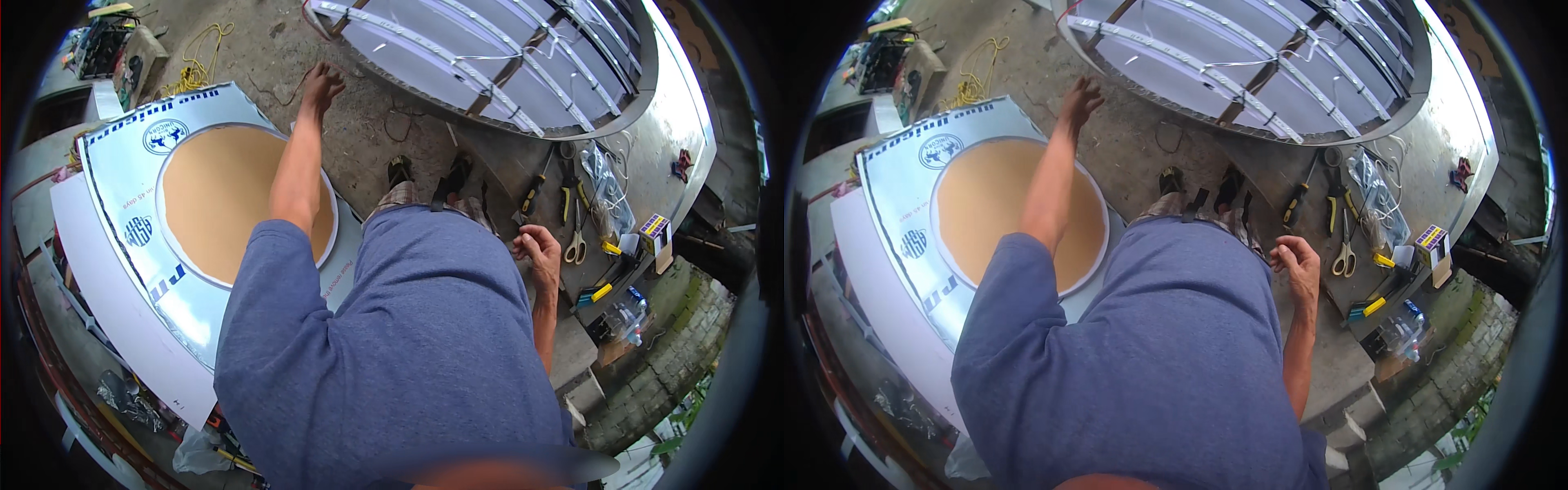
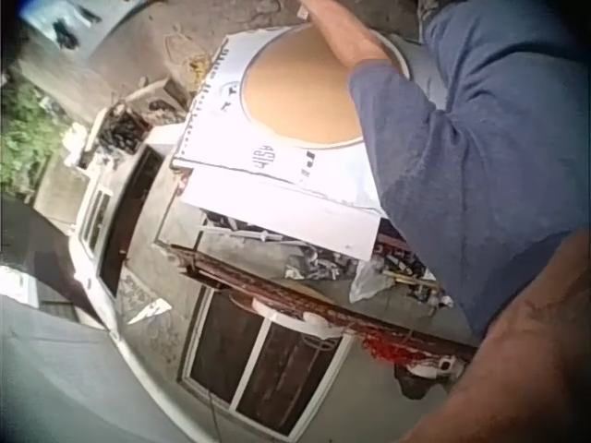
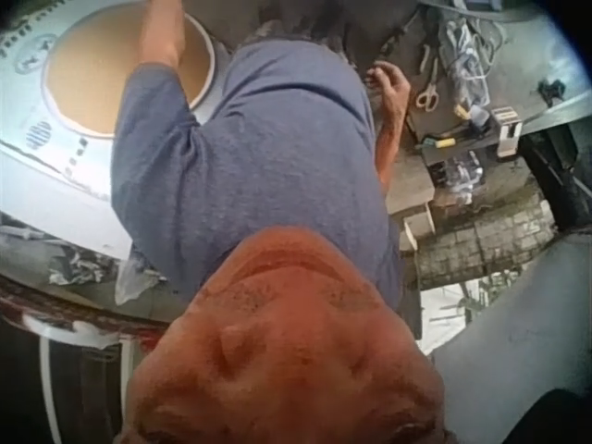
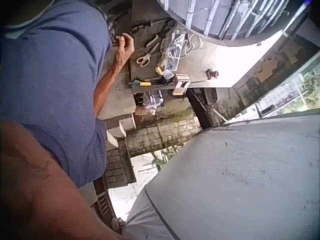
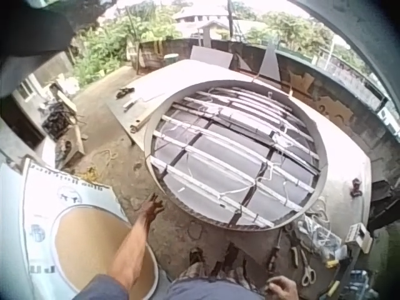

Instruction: Wiring and assembling internal LED components into a circular sign frame.

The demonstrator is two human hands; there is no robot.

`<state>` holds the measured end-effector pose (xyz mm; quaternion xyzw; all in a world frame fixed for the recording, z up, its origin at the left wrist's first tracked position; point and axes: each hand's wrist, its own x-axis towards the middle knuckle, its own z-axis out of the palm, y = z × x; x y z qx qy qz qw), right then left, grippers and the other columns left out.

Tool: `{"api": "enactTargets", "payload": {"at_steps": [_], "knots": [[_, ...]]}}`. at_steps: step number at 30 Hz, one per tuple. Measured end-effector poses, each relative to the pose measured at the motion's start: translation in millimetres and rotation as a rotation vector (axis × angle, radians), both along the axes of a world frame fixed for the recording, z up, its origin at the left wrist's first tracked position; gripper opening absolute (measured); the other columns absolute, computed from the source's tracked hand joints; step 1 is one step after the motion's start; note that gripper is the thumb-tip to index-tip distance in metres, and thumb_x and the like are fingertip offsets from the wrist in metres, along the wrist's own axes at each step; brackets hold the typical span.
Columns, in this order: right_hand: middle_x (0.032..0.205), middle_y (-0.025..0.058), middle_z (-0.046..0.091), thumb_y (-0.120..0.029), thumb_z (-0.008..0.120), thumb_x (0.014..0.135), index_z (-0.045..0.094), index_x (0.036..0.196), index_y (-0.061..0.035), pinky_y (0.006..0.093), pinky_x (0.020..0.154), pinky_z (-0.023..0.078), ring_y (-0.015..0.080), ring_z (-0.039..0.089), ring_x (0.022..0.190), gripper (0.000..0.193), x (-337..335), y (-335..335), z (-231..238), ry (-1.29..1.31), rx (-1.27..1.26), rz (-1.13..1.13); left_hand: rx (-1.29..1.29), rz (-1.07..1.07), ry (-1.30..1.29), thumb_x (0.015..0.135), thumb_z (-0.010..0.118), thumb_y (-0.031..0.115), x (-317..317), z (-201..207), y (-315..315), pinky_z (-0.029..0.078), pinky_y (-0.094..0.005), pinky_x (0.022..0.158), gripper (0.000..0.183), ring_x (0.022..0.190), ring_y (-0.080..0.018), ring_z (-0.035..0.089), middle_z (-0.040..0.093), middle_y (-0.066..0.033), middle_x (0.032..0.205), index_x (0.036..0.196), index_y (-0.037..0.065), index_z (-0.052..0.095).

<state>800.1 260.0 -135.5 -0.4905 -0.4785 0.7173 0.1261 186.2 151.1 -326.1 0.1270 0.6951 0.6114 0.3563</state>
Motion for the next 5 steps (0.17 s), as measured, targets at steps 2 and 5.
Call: {"api": "enactTargets", "payload": {"at_steps": [2,5], "knots": [[0.087,0.0087,0.07,-0.01,0.062,0.095,0.064,0.111,0.0012,0.0246,0.064,0.05,0.0135,0.066,0.074,0.02,-25.3,-7.9,5.8,-0.042,0.052,0.159,0.025,-0.097,0.209,0.086,0.056,-0.007,-4.8,-20.3,-1.1,0.051,-0.0447,0.098,0.078,0.129,-0.0333,0.052,0.024,-0.0121,0.163,0.156,0.005,0.024],[0.092,0.0081,0.071,-0.011,0.062,0.096,0.065,0.115,-0.0007,0.0248,0.067,0.051,0.0142,0.067,0.077,0.022,-48.7,-30.6,12.6,-0.093,0.093,0.229,0.198,-0.2,-0.365,0.093,0.065,0.011,6.0,-1.0,40.9,0.041,-0.053,0.109,0.068,0.148,-0.0344,0.028,0.028,-0.0138,0.162,0.154,0.018,0.036]]}}
